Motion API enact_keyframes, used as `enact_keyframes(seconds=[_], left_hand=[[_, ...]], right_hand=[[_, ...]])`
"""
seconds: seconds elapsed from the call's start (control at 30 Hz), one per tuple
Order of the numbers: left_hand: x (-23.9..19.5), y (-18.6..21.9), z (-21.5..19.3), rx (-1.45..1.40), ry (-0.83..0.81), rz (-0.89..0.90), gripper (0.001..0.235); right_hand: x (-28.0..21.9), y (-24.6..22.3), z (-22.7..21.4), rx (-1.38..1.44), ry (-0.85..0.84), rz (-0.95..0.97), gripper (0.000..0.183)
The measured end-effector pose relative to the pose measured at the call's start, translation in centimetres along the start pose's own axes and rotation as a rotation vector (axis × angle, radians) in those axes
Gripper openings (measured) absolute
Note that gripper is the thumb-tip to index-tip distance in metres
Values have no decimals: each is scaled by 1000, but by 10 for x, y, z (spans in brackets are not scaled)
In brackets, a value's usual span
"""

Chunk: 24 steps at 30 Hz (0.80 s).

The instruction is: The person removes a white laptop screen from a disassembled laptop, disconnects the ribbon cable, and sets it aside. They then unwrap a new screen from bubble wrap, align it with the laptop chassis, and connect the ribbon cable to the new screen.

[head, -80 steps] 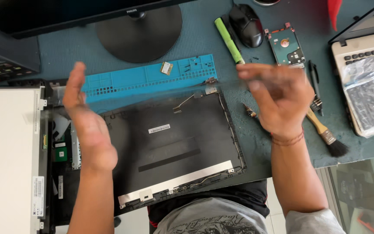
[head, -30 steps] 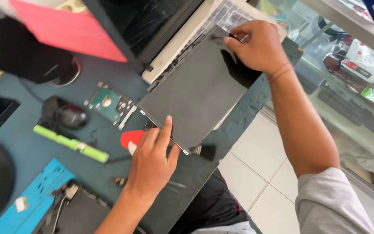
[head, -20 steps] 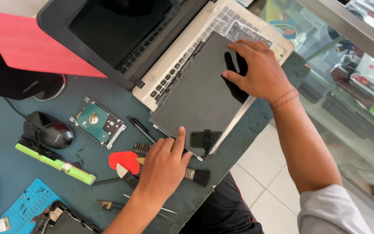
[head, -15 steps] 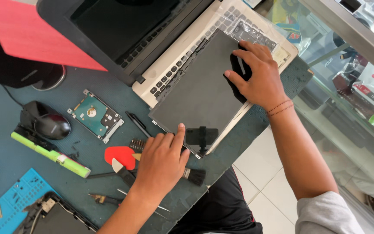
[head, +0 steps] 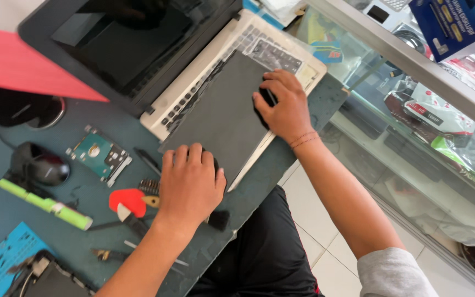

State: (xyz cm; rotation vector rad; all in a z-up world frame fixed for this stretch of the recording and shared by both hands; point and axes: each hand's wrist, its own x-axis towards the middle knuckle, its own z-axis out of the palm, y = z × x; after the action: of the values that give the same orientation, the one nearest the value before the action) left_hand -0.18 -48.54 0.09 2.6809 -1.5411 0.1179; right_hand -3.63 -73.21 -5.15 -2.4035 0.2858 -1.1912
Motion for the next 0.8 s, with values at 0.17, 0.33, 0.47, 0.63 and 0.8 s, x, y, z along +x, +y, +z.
enact_keyframes(seconds=[0.17, 0.33, 0.47, 0.63, 0.8], left_hand=[[52, 13, -6, -114, 96, 141, 42], [83, 13, -10, -81, -74, 146, 46], [81, 25, -3, -57, -251, 64, 62], [75, 36, 7, -16, -483, -51, 80], [86, 26, 10, -239, -738, -141, 68]], right_hand=[[16, -11, -7, -76, -217, 113, 17], [78, 27, -12, 2, -325, 180, 24], [153, 71, 8, 99, -1026, 646, 73], [195, 150, 102, 180, -806, 1080, 30], [207, 210, 177, 579, 177, 1946, 70]])
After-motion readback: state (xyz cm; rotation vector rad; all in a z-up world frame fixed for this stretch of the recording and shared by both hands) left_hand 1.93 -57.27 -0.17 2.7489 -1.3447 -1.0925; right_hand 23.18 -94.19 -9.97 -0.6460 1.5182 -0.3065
